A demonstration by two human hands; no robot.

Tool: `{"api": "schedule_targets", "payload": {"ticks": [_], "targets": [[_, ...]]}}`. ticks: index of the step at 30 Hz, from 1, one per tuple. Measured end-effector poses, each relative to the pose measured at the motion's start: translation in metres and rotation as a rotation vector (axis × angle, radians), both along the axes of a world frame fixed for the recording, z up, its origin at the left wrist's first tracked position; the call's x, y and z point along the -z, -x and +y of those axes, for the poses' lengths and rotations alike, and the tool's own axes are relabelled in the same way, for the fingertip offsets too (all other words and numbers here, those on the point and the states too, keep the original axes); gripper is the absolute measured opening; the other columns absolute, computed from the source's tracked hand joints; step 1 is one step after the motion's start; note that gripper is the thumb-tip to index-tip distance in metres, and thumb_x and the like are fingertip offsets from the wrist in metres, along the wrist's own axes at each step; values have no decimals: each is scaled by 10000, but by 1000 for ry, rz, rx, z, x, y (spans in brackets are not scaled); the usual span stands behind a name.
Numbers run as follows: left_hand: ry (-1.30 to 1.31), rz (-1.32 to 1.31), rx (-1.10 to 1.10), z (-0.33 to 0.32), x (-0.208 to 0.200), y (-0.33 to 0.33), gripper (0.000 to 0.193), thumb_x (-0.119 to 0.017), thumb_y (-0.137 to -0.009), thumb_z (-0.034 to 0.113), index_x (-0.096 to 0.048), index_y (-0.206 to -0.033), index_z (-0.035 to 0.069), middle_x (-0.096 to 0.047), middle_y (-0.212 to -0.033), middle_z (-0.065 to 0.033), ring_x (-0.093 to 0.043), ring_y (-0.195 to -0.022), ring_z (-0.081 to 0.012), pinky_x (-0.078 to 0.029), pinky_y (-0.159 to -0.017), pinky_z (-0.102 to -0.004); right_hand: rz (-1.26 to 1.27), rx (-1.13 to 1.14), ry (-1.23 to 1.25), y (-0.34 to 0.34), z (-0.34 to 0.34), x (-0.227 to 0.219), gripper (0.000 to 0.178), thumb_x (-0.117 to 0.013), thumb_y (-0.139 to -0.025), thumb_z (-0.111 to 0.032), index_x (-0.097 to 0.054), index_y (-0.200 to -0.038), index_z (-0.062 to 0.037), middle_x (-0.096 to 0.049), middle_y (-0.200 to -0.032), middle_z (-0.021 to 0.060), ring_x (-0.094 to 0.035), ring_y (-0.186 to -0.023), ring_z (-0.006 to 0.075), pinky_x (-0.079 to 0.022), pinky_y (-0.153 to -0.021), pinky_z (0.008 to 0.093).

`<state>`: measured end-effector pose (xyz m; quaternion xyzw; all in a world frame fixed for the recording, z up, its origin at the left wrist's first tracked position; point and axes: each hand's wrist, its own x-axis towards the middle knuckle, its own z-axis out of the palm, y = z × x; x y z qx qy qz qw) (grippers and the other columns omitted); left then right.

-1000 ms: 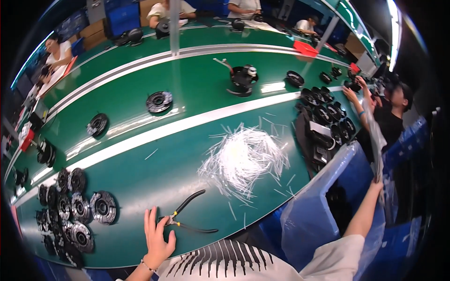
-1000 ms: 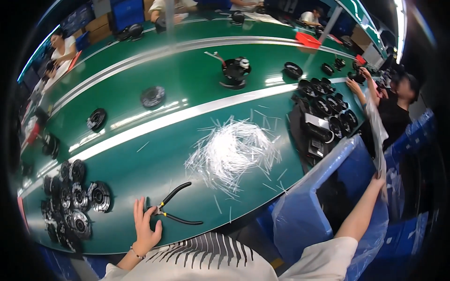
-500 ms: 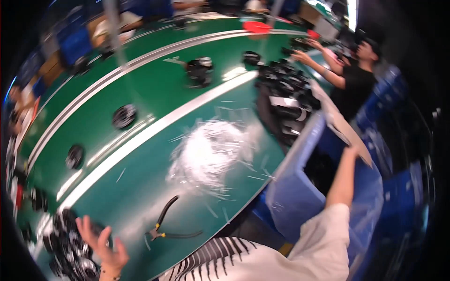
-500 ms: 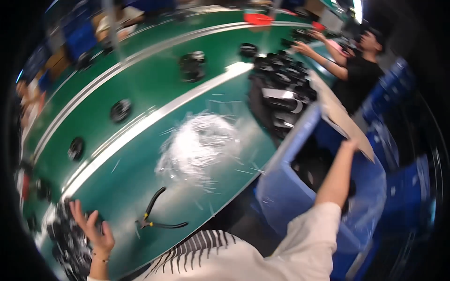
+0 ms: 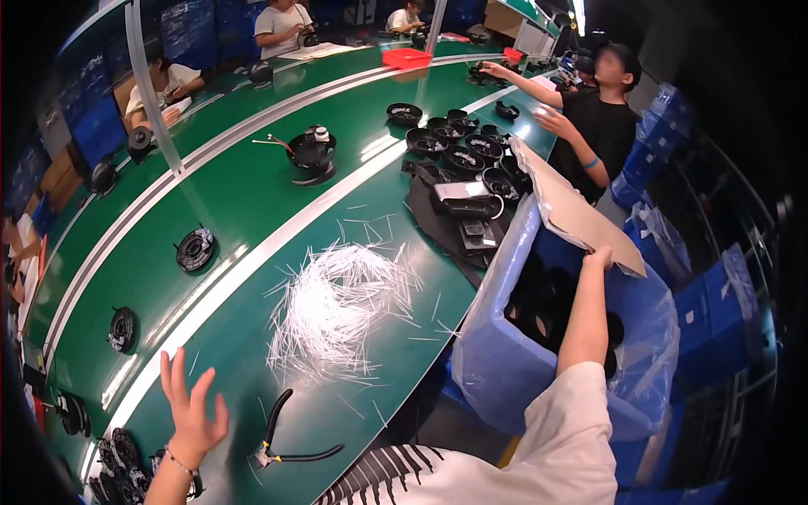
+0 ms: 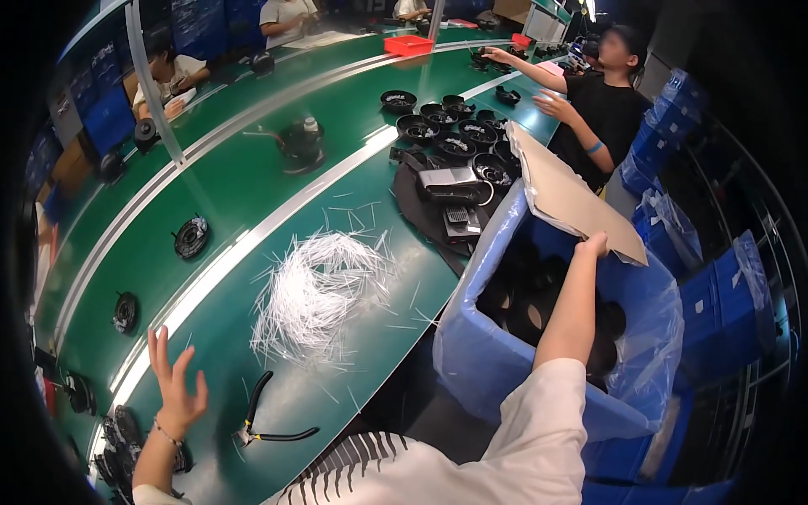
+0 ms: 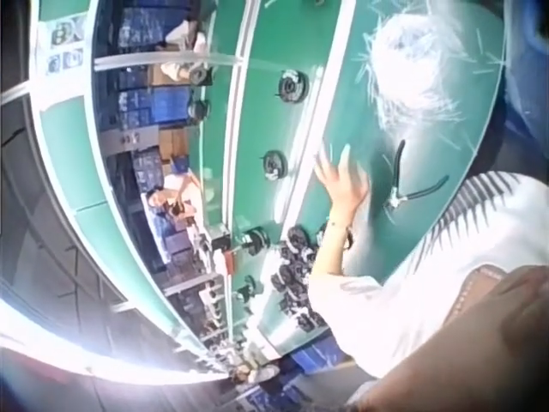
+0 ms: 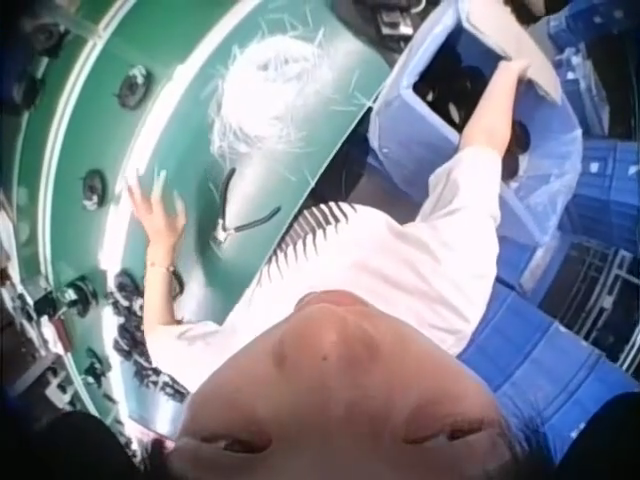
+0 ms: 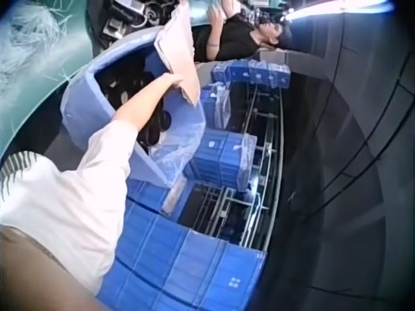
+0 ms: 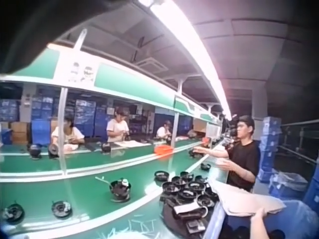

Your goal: Assembling electronic components and plastic housings on a factory production line.

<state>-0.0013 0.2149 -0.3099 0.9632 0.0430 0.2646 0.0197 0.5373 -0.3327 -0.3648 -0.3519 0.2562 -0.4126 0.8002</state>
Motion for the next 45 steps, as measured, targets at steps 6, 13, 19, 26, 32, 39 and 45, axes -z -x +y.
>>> {"api": "schedule_targets", "payload": {"ticks": [6, 13, 19, 26, 32, 39, 45], "targets": [[-25, -36, -14, 35, -8, -79, 477, -553, -627, -35, -465, -1090, 40, -256, -1352, -198, -189, -1260, -423, -226, -988, -511, 64, -13, -12, -11, -18, 5, 332, -549, -733, -73, -487, -1033, 56, -579, -969, 182, -626, -742, 296, -544, -539, 384], [-107, -49, -81, 88, 18, -152, 477, -544, -642, -8, -444, -1108, 0, -237, -1358, -192, -177, -1267, -405, -210, -987, -525, 32, 41, 11, -14, -4, 2, 409, -520, -706, -39, -441, -1071, 130, -536, -1035, 227, -608, -830, 324, -541, -632, 410], [-215, 68, -206, 120, 36, -177, 564, -523, -600, -35, -427, -1152, 18, -215, -1365, -184, -187, -1274, -370, -226, -977, -542, -74, -181, -26, -18, -4, -7, 390, -501, -732, -104, -476, -1092, 46, -565, -1037, 174, -605, -868, 309, -528, -696, 421], [-49, 322, -383, 137, 61, -210, 664, -608, -724, 330, -337, -1278, 86, -152, -1396, -144, -156, -1276, -366, -258, -915, -620, -73, -559, -110, -36, -30, -58, 596, -525, -735, -511, -496, -826, 77, -555, -677, 128, -561, -535, 211, -537, -540, 324], [53, 283, -283, 169, 92, -203, 432, -602, -737, 178, -481, -1136, 64, -473, -1175, -136, -483, -1029, -303, -429, -853, -362, -36, -903, 897, 68, 174, -105, 263, -585, -800, -182, -551, -1002, -17, -464, -610, -33, -426, -479, 58, -358, -406, 214], [52, 295, -272, 157, 86, -183, 266, -615, -691, 101, -469, -905, 38, -527, -918, -157, -538, -849, -327, -461, -709, -410, -790, -831, 2045, 251, 226, -79, 419, -651, -646, -117, -554, -1036, 0, -560, -721, 80, -556, -589, 204, -450, -518, 296], [-22, 337, -188, 107, 58, -78, 354, -633, -646, 72, -442, -942, 36, -521, -890, -175, -532, -803, -345, -451, -659, -421, -938, -977, 2322, 293, 219, -61, 431, -649, -647, -159, -554, -1047, -28, -522, -732, 15, -488, -573, 136, -383, -502, 242]]}}
